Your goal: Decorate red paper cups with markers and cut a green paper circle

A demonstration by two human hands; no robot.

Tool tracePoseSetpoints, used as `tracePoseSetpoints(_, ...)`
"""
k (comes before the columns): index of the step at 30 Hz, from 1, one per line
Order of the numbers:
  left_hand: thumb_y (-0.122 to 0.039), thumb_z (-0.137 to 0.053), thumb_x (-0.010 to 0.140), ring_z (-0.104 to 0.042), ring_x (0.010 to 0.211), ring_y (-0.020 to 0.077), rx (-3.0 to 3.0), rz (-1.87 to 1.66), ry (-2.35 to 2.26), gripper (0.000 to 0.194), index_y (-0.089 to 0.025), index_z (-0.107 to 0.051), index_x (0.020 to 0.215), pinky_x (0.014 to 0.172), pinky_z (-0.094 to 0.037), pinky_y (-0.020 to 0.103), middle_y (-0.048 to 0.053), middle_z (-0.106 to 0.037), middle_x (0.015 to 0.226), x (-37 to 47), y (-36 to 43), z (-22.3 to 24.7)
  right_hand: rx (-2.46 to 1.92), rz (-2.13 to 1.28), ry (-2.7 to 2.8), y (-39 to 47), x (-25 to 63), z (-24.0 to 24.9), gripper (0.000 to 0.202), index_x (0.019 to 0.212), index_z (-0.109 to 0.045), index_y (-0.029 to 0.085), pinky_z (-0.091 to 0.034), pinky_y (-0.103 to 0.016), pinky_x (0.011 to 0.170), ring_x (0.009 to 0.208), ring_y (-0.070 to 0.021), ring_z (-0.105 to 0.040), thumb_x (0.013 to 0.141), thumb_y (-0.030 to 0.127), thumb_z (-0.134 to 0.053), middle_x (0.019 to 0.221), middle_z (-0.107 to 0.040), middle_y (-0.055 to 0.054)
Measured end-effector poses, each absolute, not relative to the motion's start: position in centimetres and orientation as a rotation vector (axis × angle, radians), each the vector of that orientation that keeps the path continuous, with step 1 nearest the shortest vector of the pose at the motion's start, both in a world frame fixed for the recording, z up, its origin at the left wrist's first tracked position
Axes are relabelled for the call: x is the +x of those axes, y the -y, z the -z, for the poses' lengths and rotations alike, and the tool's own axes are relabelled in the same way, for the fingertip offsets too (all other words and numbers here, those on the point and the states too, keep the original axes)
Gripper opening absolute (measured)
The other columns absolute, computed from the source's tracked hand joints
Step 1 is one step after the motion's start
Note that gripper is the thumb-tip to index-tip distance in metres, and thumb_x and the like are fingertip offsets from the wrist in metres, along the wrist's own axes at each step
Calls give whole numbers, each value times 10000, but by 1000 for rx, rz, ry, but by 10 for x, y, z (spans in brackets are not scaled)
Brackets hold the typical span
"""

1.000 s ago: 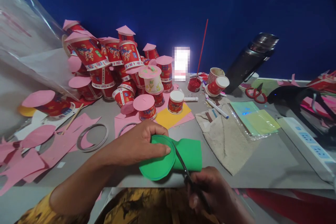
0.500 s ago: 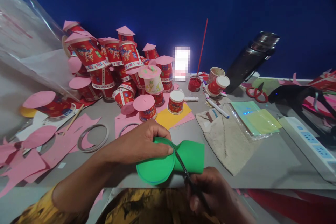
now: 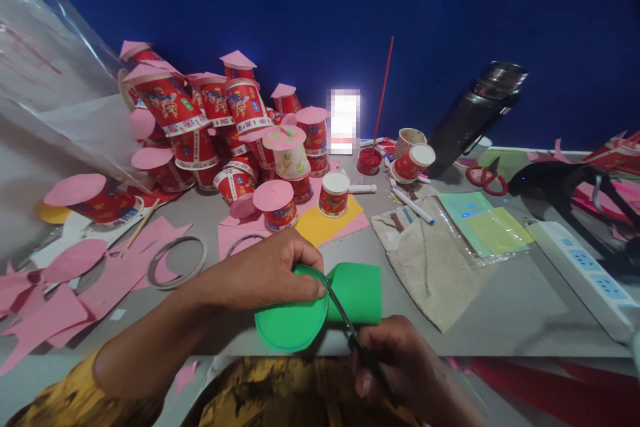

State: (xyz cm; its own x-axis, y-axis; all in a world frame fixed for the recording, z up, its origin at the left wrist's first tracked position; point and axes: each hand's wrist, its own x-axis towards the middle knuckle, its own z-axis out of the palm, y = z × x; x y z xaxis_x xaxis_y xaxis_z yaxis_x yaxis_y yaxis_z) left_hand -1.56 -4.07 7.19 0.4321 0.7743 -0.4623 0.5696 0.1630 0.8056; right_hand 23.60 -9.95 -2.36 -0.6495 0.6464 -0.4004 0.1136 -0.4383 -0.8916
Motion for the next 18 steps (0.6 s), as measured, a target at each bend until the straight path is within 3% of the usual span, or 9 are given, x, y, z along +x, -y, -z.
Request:
tracePoseSetpoints(7,-365,-662,769,-414,544,102,1582,-273,-1203,235,-185,-609,627,464,-295,202,-47,-445,577,-19,40,-68,-1204,-2239,1314,96,233,19,235,577,-606,192,-413,-191,479,465,-77,-486,678,307,-784,527,-572,39)
tracePoseSetpoints(12,-423,-698,838,-511,617,125,1472,-390,-1229,273,-177,-688,720,536,-404,209,-19,-593,679,-26,43,-66,-1184,-2237,1225,97,231,19,259,568,-583,199,-423,-193,464,440,-71,-471,660,350,-774,516,-555,38)
tracePoseSetpoints(18,-413,-673,864,-439,590,106,1487,-444,-1171,300,-179,-648,678,530,-349,211,-39,-524,632,-24,45,-65,-1203,-2248,1210,99,232,20,213,562,-596,193,-388,-171,447,451,-67,-480,638,277,-777,518,-569,42)
